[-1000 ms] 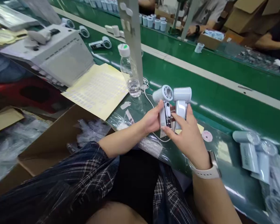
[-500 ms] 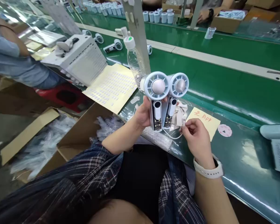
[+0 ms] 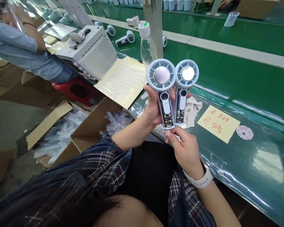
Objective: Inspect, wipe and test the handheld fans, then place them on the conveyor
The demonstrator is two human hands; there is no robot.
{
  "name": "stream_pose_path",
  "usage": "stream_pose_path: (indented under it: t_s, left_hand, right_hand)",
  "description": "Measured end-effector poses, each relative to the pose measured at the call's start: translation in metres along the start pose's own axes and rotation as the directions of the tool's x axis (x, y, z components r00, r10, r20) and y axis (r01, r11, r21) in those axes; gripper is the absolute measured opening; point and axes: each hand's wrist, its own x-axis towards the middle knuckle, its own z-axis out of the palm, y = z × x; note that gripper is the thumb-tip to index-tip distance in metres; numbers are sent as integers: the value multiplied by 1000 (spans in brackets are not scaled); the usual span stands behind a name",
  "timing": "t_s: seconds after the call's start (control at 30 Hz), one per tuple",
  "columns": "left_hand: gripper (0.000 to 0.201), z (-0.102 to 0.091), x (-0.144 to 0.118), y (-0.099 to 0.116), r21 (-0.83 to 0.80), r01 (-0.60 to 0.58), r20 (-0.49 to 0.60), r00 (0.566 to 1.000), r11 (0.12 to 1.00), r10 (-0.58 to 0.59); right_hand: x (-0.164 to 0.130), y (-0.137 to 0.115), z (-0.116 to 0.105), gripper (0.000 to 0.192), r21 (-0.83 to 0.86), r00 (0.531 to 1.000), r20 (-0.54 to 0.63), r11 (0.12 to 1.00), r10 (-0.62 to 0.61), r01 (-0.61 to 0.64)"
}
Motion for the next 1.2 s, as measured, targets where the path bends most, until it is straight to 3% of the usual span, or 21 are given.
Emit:
stream_pose_path:
  t_s: [0.17, 0.3, 0.43, 0.6, 0.8, 0.87, 0.93, 1.03, 1.2]
  left_hand:
    - [94, -9, -5, -5, 65, 19, 26, 999, 998, -21]
    - [95, -11, -10, -10, 6, 76, 3, 997, 997, -76]
    - [96, -4, -10, -4, -86, 65, 1, 998, 994, -65]
    - [98, -3, -5, -3, 84, -52, 54, 997, 995, 47]
    - [103, -8, -7, -16, 257, -193, 27, 981, 947, 193]
    - [103, -7, -7, -13, 245, -189, 30, 982, 951, 188]
    - [104, -3, -8, -7, 172, -152, 27, 988, 973, 149]
    - [105, 4, -11, 7, 39, -61, -5, 998, 997, 61]
    - [107, 8, -16, 15, 59, -86, 5, 996, 995, 86]
  right_hand:
    - [-3, -4, -3, 32, 160, 991, -132, 987, 0, 21]
    - [-2, -6, -14, 34, 18, 1000, -11, 1000, 7, -7]
    - [1, -9, -10, 44, -26, 999, 44, 1000, 11, -10]
    - [-2, -7, 10, 45, 246, 996, -64, 968, 64, -46]
    - [-4, -4, 24, 44, 458, 995, -68, 888, 75, -36]
    - [-3, -4, 20, 44, 383, 997, -68, 924, 38, -9]
    - [-3, -3, 13, 42, 170, 999, -41, 985, -27, 33]
    - [-3, -1, 4, 40, -65, 992, -49, 991, -119, 116]
    - [-3, -1, 5, 34, 134, 987, -159, 990, -27, 49]
